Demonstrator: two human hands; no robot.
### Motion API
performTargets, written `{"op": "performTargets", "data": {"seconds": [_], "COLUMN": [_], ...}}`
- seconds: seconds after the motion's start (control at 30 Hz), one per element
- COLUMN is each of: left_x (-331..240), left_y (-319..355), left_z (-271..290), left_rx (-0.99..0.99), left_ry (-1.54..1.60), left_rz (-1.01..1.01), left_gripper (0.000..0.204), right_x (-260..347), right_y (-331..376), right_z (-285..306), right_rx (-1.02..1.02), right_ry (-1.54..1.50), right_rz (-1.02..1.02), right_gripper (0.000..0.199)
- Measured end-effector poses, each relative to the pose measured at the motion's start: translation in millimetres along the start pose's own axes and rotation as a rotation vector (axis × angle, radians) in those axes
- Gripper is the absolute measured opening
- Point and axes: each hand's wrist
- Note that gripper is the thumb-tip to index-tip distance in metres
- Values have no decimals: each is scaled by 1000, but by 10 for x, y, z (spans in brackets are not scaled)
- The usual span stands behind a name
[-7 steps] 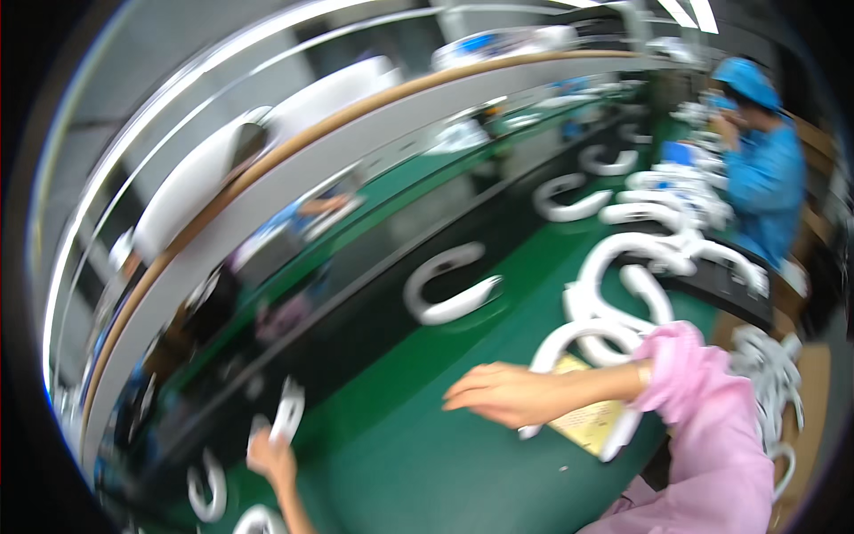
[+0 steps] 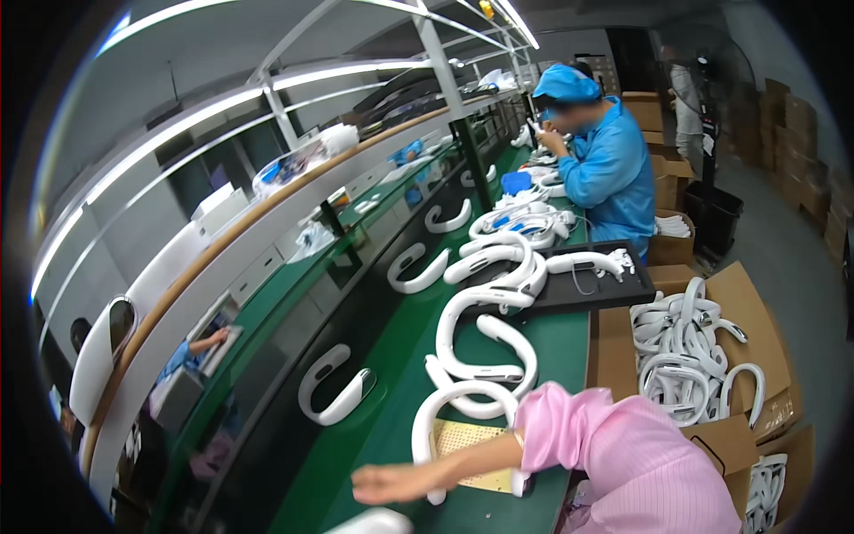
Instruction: Inspecting and assembling components of white U-shaped neck massagers on a factory production line.
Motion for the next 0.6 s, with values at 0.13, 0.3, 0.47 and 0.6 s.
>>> {"op": "performTargets", "data": {"seconds": [0.13, 0.3, 0.47, 0.6], "left_x": [911, 1142, 1187, 1260], "left_y": [-58, 177, 787, 1000], "left_z": [-816, -1339, -1359, -1286], "left_rx": [292, 497, -188, -63], "left_ry": [-681, -872, -158, 95], "left_rz": [-120, -308, 433, 283], "left_gripper": [18, 25, 52, 64], "right_x": [-147, -165, -156, -247], "right_y": [437, 698, 800, 768], "right_z": [-396, -504, -232, -271], "right_rx": [557, 187, -201, -55], "right_ry": [-772, -748, -267, -543], "right_rz": [-376, -197, 214, -108], "right_gripper": [46, 18, 60, 45]}}
Point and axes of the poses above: each hand's wrist, its own y-axis away from the middle knuckle, its own z-axis out of the back of the hand, x = y × z, and after that the axes turned 8 degrees about -z, right-handed
